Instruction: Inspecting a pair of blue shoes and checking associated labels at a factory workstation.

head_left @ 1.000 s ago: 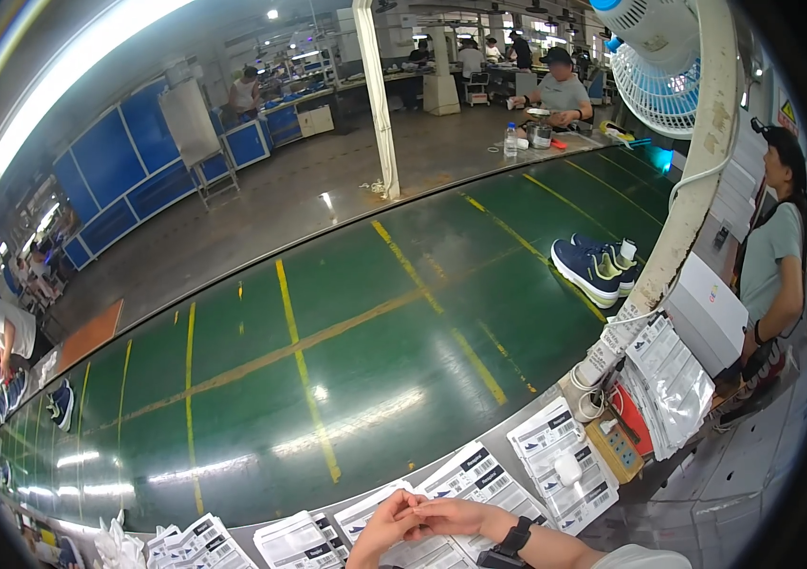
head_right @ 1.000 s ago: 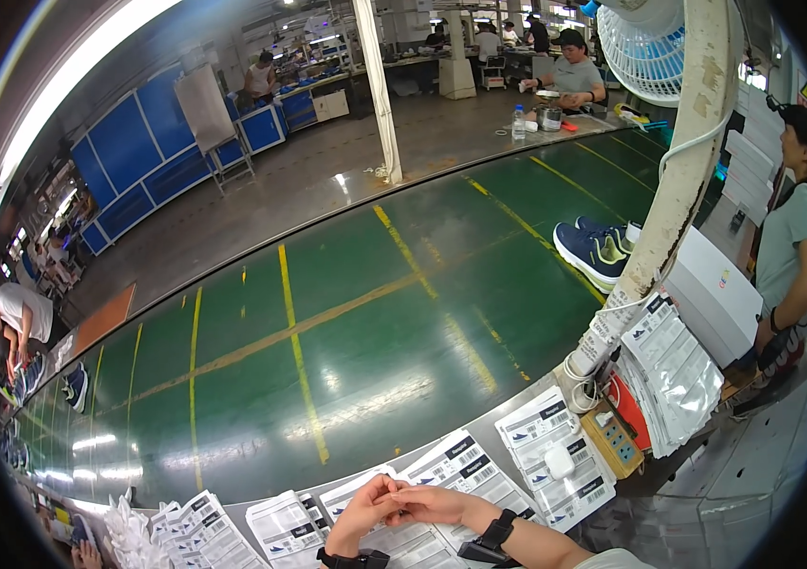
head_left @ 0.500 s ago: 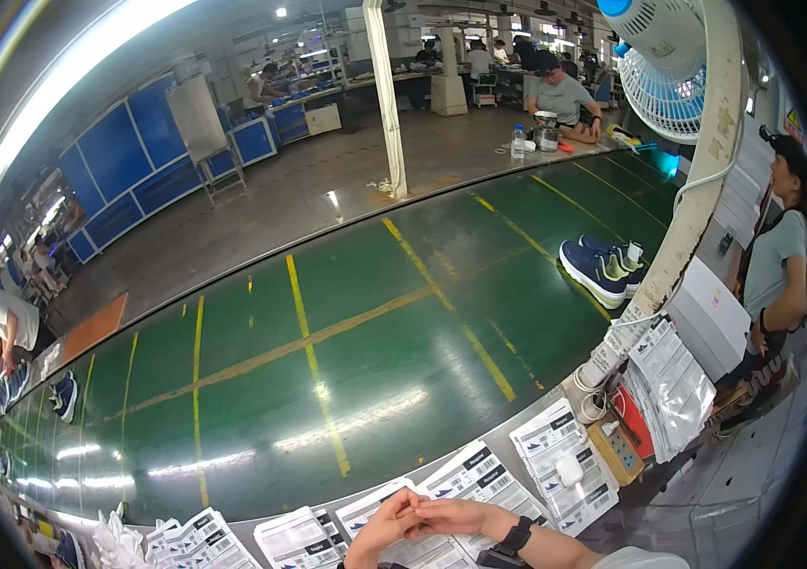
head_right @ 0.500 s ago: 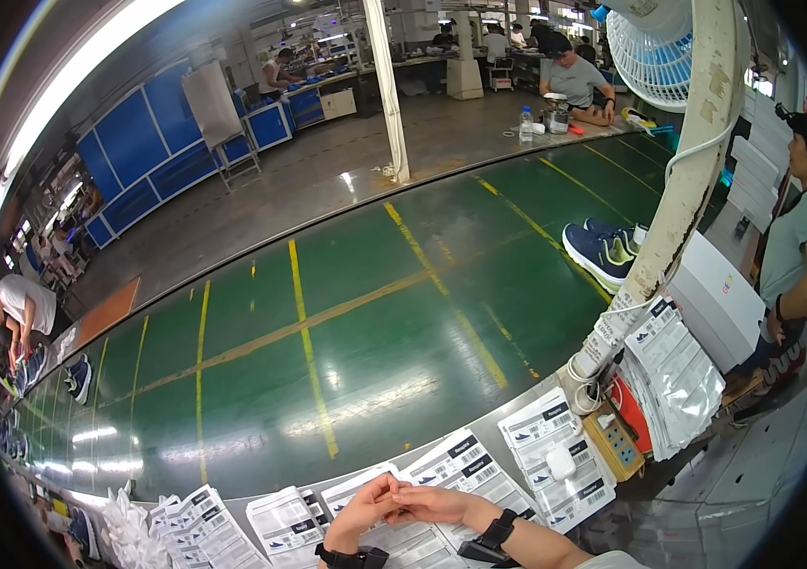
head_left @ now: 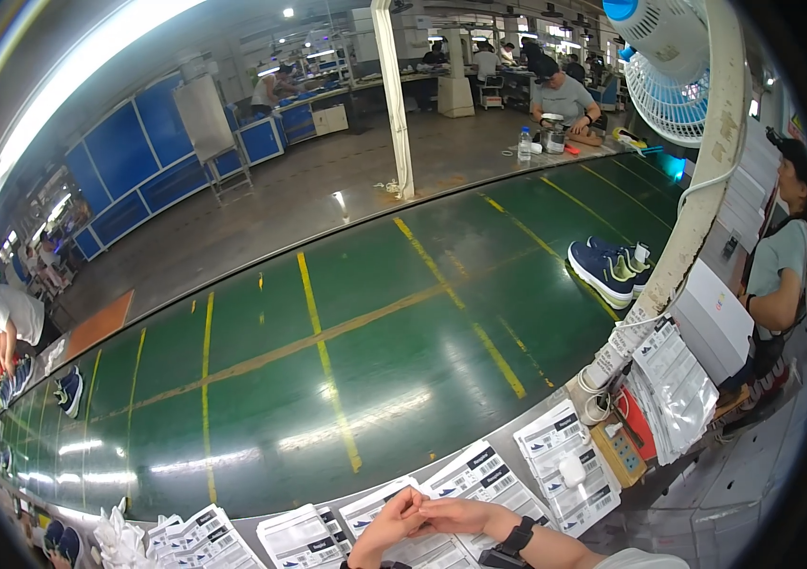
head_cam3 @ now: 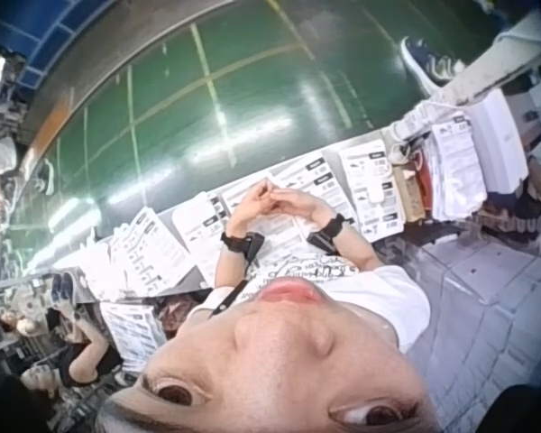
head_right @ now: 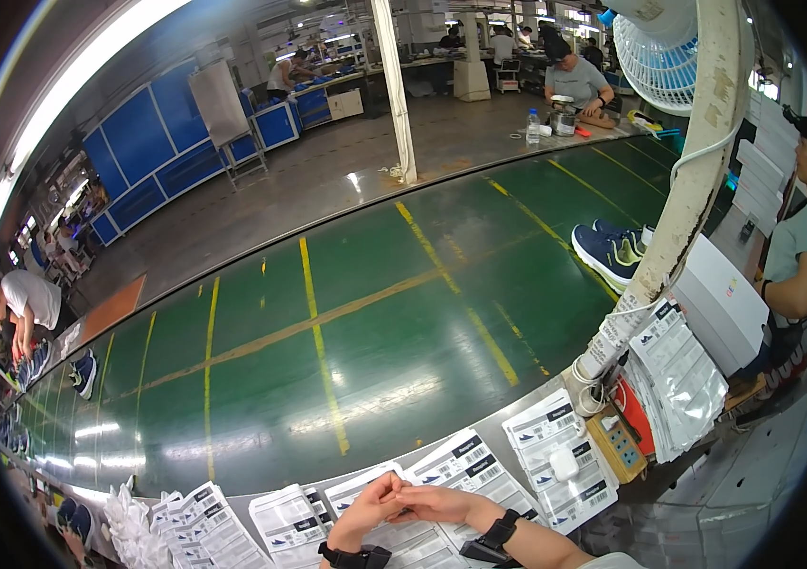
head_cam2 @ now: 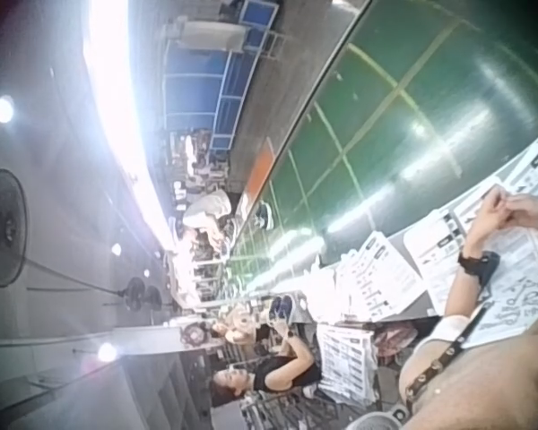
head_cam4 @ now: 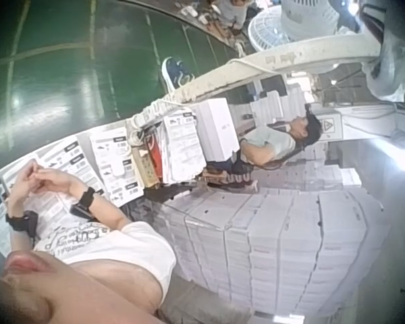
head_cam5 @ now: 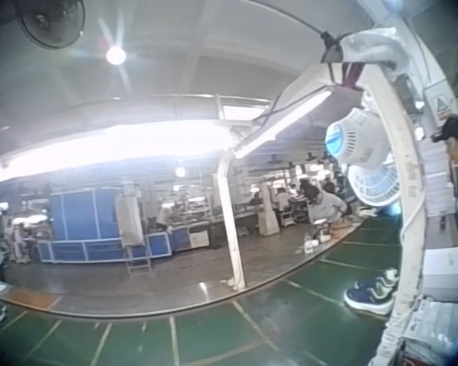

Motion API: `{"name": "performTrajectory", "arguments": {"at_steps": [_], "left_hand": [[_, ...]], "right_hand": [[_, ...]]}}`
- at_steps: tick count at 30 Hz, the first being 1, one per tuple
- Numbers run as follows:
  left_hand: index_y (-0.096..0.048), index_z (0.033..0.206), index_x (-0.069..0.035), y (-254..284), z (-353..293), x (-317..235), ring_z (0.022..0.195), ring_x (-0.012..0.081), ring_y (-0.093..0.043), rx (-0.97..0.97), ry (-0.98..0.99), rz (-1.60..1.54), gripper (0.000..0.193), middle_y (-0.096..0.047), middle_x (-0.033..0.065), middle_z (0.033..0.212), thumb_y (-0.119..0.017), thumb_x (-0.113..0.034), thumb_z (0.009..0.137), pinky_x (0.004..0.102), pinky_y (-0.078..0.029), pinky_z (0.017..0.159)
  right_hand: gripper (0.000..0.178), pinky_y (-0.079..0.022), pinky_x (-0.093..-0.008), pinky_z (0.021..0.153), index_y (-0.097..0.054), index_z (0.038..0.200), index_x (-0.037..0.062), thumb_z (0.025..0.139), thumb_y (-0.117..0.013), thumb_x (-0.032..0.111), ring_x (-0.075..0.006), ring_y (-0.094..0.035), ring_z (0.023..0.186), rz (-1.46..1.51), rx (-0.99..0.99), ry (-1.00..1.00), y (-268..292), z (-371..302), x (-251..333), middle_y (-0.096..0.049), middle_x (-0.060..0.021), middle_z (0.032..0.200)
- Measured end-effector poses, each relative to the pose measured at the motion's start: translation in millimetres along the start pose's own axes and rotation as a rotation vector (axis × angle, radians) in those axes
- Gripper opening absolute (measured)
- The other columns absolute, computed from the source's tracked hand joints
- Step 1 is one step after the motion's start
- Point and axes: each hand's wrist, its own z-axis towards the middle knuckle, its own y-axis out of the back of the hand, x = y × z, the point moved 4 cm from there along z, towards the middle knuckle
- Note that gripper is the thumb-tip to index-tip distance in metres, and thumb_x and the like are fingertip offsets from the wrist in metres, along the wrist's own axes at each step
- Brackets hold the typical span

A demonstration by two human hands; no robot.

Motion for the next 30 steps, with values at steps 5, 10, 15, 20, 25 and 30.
{"name": "performTrajectory", "arguments": {"at_steps": [5,10,15,20,25,30], "left_hand": [[-0.045,0.095,-0.01,0,1,2,0.066,0.0029,-0.04,-0.04,0.015,0.032,0.015,-0.045,-0.0057,0.076,-0.06,-0.006,0.096,0.0197,-0.031,0.053],[-0.049,0.104,-0.008,-4,-2,-3,0.064,0.0035,-0.045,-0.072,0.097,-0.008,0.01,-0.05,-0.0042,0.077,-0.056,-0.005,0.098,0.0199,-0.033,0.052],[-0.05,0.117,-0.005,-8,-3,-12,0.067,0.0061,-0.053,-0.027,0.062,-0.011,0.019,-0.056,-0.0005,0.086,-0.055,-0.004,0.098,0.0202,-0.039,0.056],[-0.05,0.118,-0.006,-4,-2,-6,0.065,0.0045,-0.049,0.026,0.072,0.044,0.019,-0.055,-0.0019,0.084,-0.054,-0.006,0.099,0.02,-0.037,0.055],[-0.05,0.111,-0.008,2,4,10,0.061,0.0041,-0.042,0.093,0.065,-0.07,0.017,-0.051,-0.0038,0.081,-0.057,-0.006,0.096,0.0203,-0.033,0.051],[-0.049,0.101,-0.004,-7,6,-4,0.07,0.0079,-0.05,-0.05,-0.053,0.114,0.023,-0.051,0.0005,0.08,-0.061,-0.002,0.082,0.0233,-0.042,0.055]], "right_hand": [[0.04,-0.039,-0.0418,0.112,-0.046,0.133,-0.0068,0.107,-0.041,0.023,-0.0214,-0.051,0.123,0.012,-0.029,0.007,2,-2,1,-0.052,-0.0128,0.13],[0.039,-0.043,-0.0416,0.108,-0.047,0.132,-0.007,0.105,-0.043,0.022,-0.023,-0.057,0.115,0.036,-0.058,-0.002,7,-3,1,-0.057,-0.014,0.121],[0.036,-0.046,-0.0394,0.104,-0.051,0.126,-0.0063,0.105,-0.044,0.021,-0.022,-0.059,0.109,0.092,-0.021,0.031,9,-1,3,-0.059,-0.0124,0.116],[0.037,-0.044,-0.0394,0.105,-0.05,0.129,-0.0065,0.105,-0.044,0.021,-0.0223,-0.058,0.112,0.026,-0.054,0.004,7,-4,2,-0.058,-0.0136,0.12],[0.044,-0.039,-0.0462,0.11,-0.046,0.136,-0.0088,0.105,-0.042,0.023,-0.0264,-0.052,0.125,-0.096,-0.07,0.034,2,-8,5,-0.052,-0.0178,0.135],[0.047,-0.035,-0.0525,0.111,-0.049,0.135,-0.0079,0.103,-0.043,0.027,-0.0325,-0.049,0.128,-0.129,-0.182,0.072,0,-11,10,-0.05,-0.0181,0.139]]}}
